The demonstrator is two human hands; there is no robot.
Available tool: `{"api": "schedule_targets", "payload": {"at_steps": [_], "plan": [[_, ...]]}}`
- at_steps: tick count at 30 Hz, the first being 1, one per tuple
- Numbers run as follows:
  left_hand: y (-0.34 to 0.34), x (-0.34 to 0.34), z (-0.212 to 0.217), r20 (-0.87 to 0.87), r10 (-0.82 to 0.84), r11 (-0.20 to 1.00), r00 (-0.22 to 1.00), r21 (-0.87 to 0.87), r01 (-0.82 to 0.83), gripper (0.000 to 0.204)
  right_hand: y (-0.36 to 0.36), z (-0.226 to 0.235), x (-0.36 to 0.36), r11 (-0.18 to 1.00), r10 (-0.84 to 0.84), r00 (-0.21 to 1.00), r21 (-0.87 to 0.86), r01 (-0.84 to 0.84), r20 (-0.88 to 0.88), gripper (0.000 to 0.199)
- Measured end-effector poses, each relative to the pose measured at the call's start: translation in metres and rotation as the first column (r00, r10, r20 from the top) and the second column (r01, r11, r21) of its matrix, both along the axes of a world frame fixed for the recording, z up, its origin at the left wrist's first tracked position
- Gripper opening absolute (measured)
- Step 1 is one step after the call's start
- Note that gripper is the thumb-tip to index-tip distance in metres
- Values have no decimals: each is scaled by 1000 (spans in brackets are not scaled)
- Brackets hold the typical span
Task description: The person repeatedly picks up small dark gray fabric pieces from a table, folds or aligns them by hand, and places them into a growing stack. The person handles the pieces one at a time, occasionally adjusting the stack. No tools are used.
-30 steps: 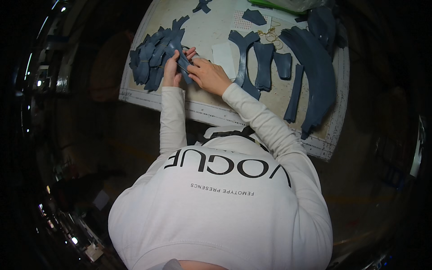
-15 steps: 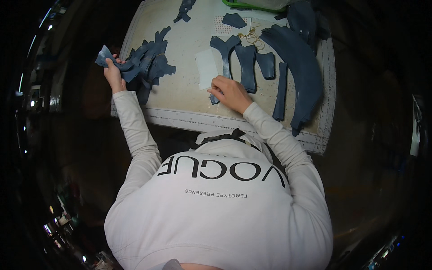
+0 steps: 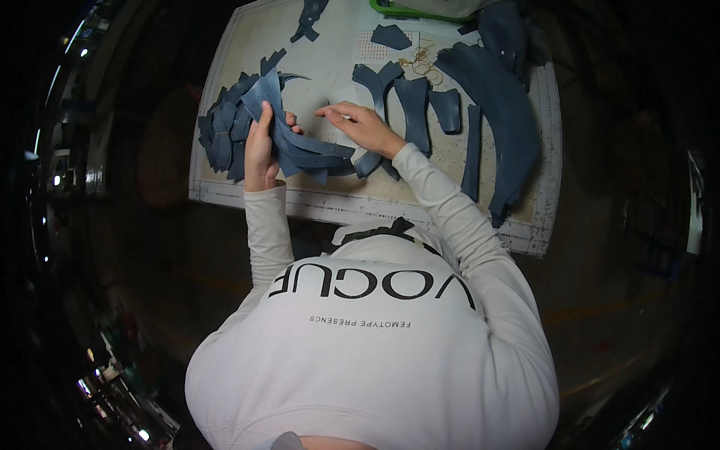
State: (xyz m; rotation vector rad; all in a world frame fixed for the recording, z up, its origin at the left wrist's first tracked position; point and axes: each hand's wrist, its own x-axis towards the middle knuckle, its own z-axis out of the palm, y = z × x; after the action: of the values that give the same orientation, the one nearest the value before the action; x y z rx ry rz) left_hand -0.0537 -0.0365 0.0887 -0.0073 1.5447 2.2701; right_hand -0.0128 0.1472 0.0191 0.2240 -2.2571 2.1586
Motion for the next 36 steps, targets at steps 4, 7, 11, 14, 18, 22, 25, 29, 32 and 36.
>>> {"api": "schedule_targets", "payload": {"at_steps": [4, 7, 11, 14, 18, 22, 25, 29, 32, 36], "plan": [[4, -17, -31, -12, -27, 996, 1000, -86, 26, 35, -37, -6, 26, 833, 359, 902, -519, -193, 241, 44], [0, -37, -71, 8, -32, 996, 999, -88, 32, 40, -50, -23, 38, 870, 295, 833, -492, -32, 468, 46], [-26, -30, -119, -462, -117, 266, 879, -868, -420, 42, -40, -43, 58, 894, -127, 970, 448, 21, 208, 24], [-37, -12, -130, -524, -125, 353, 843, -817, -456, 31, -28, -51, 58, 829, -190, 979, 521, 203, -78, 16], [-24, 17, -133, -348, -137, 255, 927, -917, -306, 31, -30, -57, 38, 762, -149, 974, 607, 224, -172, 18], [-26, 19, -144, -275, -140, 304, 951, -926, -223, 30, -50, -64, 18, 668, -150, 960, 692, 274, -236, 26], [-49, 2, -154, -249, -2, 510, 968, -833, -213, 25, -56, -69, 12, 710, -116, 986, 684, 166, -119, 37], [-89, -12, -148, -237, -37, 434, 971, -879, -198, 16, -51, -75, -3, 789, -181, 983, 597, 143, 4, 35], [-92, -6, -134, -461, -96, 181, 882, -880, -439, 19, -38, -76, -11, 780, -276, 961, 588, 213, 18, 32], [-62, 7, -120, -659, -147, 231, 738, -748, -622, 23, -26, -65, -10, 694, -347, 935, 651, 309, -74, 37]]}}
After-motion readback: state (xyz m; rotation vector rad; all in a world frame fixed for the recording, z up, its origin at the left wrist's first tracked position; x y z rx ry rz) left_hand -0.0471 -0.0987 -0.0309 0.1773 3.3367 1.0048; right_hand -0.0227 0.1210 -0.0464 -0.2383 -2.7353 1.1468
